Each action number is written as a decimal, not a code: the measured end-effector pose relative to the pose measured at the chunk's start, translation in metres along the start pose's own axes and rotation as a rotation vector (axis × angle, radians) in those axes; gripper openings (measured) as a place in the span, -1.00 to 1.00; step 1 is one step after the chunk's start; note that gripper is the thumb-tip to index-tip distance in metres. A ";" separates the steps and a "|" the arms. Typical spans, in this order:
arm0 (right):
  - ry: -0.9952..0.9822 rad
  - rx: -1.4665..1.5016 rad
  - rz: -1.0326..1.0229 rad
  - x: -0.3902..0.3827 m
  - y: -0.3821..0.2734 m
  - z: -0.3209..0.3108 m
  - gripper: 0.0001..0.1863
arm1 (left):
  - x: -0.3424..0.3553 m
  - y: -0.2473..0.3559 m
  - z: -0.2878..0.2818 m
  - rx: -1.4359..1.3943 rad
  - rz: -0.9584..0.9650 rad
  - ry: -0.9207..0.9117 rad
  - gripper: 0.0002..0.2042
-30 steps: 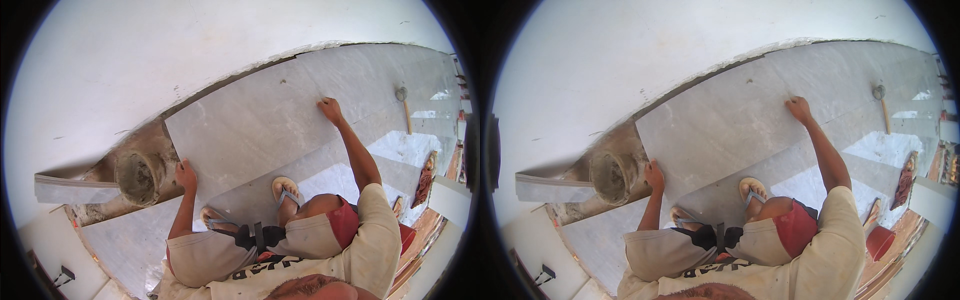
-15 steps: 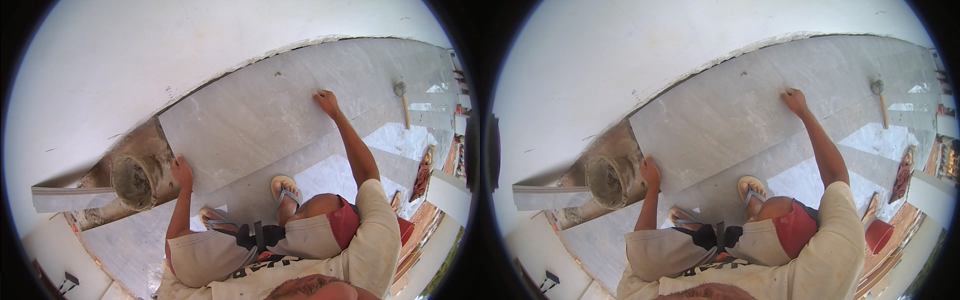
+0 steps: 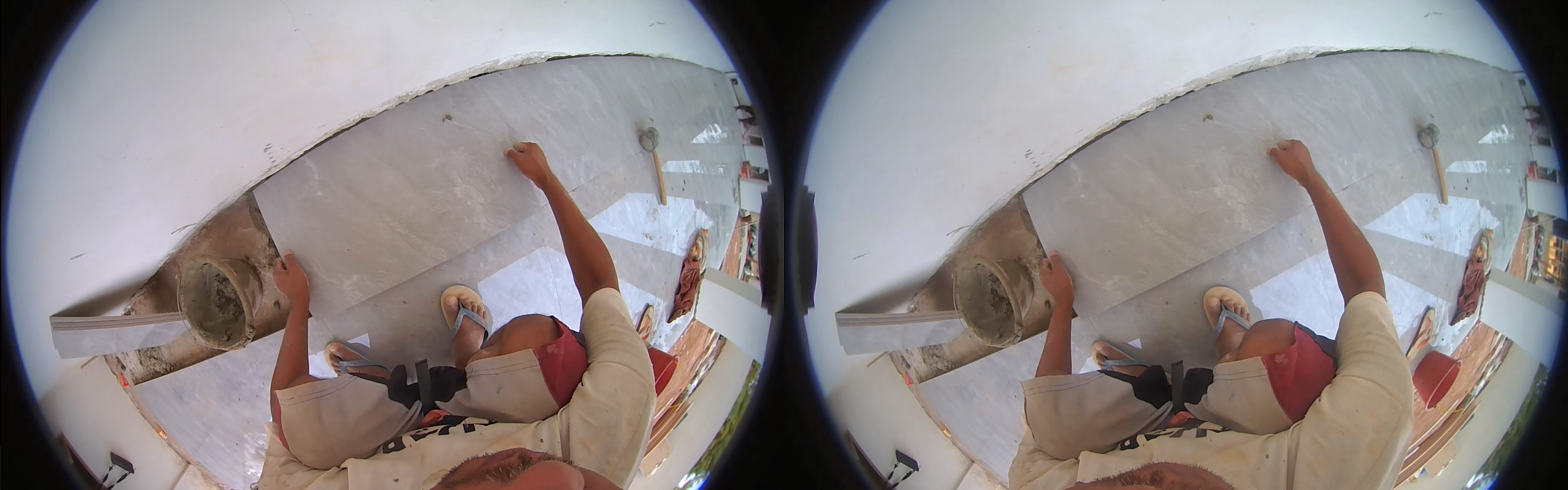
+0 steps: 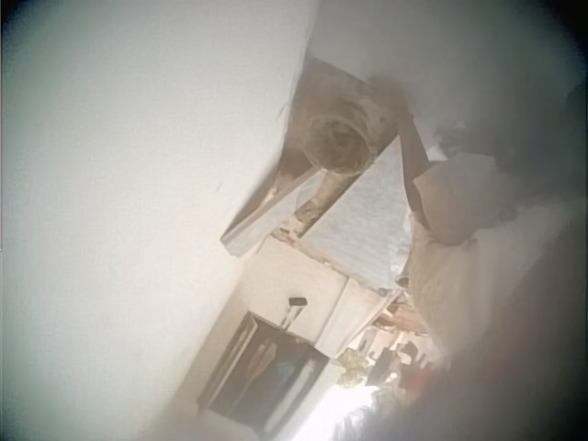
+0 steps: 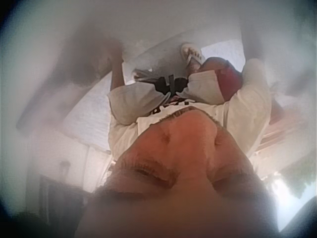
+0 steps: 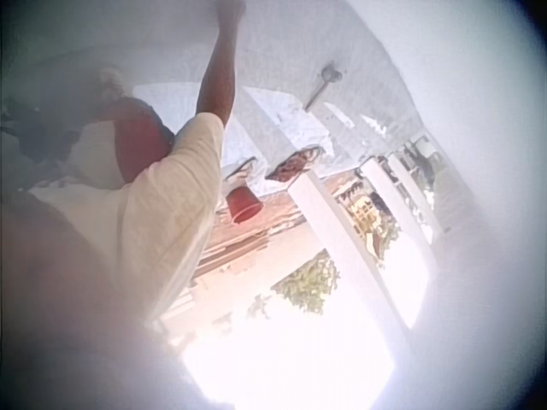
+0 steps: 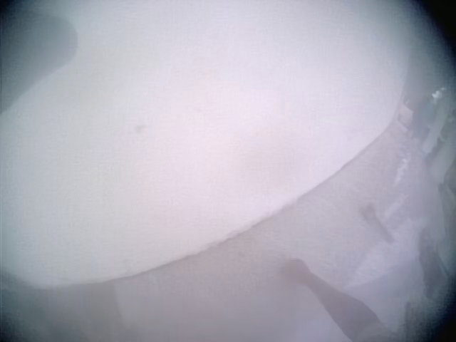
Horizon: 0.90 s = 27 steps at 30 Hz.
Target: The person scoops cement from a bucket and spreads it onto the floor using a trowel. They then apply cement to the back of a large tile and place it onto the prepared floor area, pressing it down to secure it.
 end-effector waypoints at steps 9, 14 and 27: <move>0.023 0.318 0.025 -0.004 0.015 0.002 -0.73 | 0.007 0.009 -0.003 0.180 0.054 -0.040 -0.51; 0.016 0.357 0.045 0.000 0.029 0.006 -0.81 | 0.017 0.000 -0.005 0.237 0.057 -0.078 -0.49; 0.038 0.246 -0.098 0.000 0.038 0.008 -0.82 | 0.029 0.003 -0.004 0.386 0.051 -0.159 -0.44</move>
Point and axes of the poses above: each hand's wrist, its own x-axis towards the middle knuckle, its own z-axis out of the palm, y = z × x, the point moved 3 cm from there along x, towards the middle knuckle, and after that the axes turned 6 degrees about -y, right-handed, at the moved point
